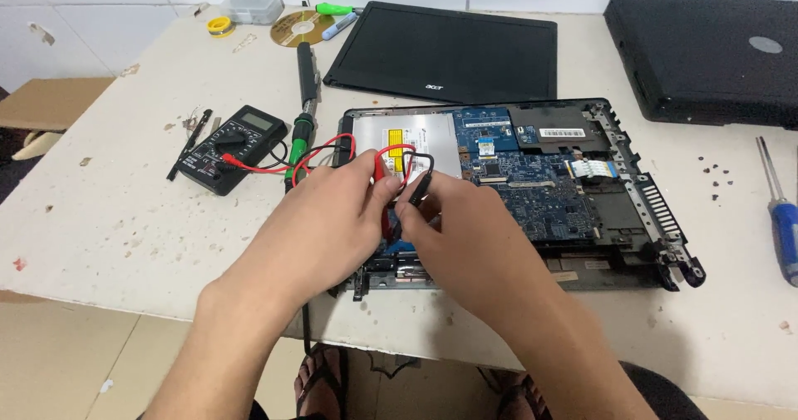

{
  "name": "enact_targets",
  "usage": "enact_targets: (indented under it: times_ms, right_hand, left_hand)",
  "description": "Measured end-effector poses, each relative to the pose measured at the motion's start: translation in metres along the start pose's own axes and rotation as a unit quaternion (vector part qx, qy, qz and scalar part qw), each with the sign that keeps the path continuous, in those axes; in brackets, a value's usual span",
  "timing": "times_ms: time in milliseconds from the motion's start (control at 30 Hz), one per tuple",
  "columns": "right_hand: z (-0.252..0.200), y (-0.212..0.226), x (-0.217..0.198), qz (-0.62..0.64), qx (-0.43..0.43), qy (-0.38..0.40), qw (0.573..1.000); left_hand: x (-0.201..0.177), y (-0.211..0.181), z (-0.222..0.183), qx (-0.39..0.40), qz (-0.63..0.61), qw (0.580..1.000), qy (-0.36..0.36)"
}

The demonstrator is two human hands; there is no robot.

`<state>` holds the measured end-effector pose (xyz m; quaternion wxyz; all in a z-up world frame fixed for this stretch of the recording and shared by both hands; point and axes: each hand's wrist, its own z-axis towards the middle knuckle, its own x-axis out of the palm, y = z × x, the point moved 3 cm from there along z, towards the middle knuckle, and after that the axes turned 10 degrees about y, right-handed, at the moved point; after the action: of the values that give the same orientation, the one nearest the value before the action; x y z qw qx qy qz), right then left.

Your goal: Measuring voltage on a laptop motherboard using a digital multimeter probes

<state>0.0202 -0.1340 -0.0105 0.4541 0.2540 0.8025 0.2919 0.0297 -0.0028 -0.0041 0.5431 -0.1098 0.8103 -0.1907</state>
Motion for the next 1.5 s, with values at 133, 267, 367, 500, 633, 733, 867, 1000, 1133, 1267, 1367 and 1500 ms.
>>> enact_targets:
  times_ms: [133, 267, 367, 500, 633, 733, 867, 1000, 1133, 1267, 1367, 1500]
  right_hand:
    - [-0.003, 0.003, -0.001, 0.002, 0.016, 0.012, 1.000]
    - [-0.001, 0.001, 0.000, -0.001, 0.014, 0.003, 1.000]
    - [0.001, -0.001, 0.000, -0.004, 0.005, 0.005, 1.000]
    - [0.000, 0.001, 0.000, -0.005, 0.013, 0.008, 1.000]
    - [-0.003, 0.005, -0.001, 0.003, 0.019, 0.013, 1.000]
    - [-0.002, 0.003, -0.001, 0.010, 0.016, 0.015, 1.000]
    - [-0.001, 0.002, -0.001, 0.000, 0.008, 0.011, 1.000]
    - [-0.002, 0.003, -0.001, 0.005, 0.019, 0.013, 1.000]
    - [0.001, 0.000, 0.001, 0.006, 0.028, 0.017, 0.999]
    - [-0.001, 0.003, 0.000, -0.005, 0.006, 0.009, 1.000]
    - [-0.004, 0.004, -0.001, 0.000, 0.021, 0.020, 1.000]
    - [-0.003, 0.003, -0.001, -0.013, 0.013, 0.015, 1.000]
  left_hand:
    - [-0.002, -0.002, -0.003, -0.013, -0.006, 1.000, 0.011]
    - [-0.001, -0.002, -0.001, -0.010, -0.010, 1.000, 0.007]
    - [-0.002, -0.003, -0.002, -0.008, -0.013, 1.000, 0.007]
    - [-0.003, -0.005, -0.004, -0.019, -0.022, 0.999, 0.017]
    - [-0.002, -0.003, -0.003, -0.014, -0.015, 1.000, 0.010]
    - [-0.001, -0.002, -0.002, -0.022, -0.022, 0.999, 0.015]
    - [0.000, -0.001, 0.000, -0.003, -0.008, 1.000, 0.003]
    - [0.000, -0.001, 0.000, -0.003, -0.011, 1.000, 0.003]
    - [0.001, 0.000, 0.001, -0.009, -0.006, 1.000, 0.007]
    - [0.000, -0.002, 0.000, -0.002, -0.009, 1.000, 0.006]
    - [0.000, -0.002, -0.002, -0.012, -0.011, 1.000, 0.013]
    - [-0.004, -0.005, -0.004, -0.017, -0.019, 0.999, 0.025]
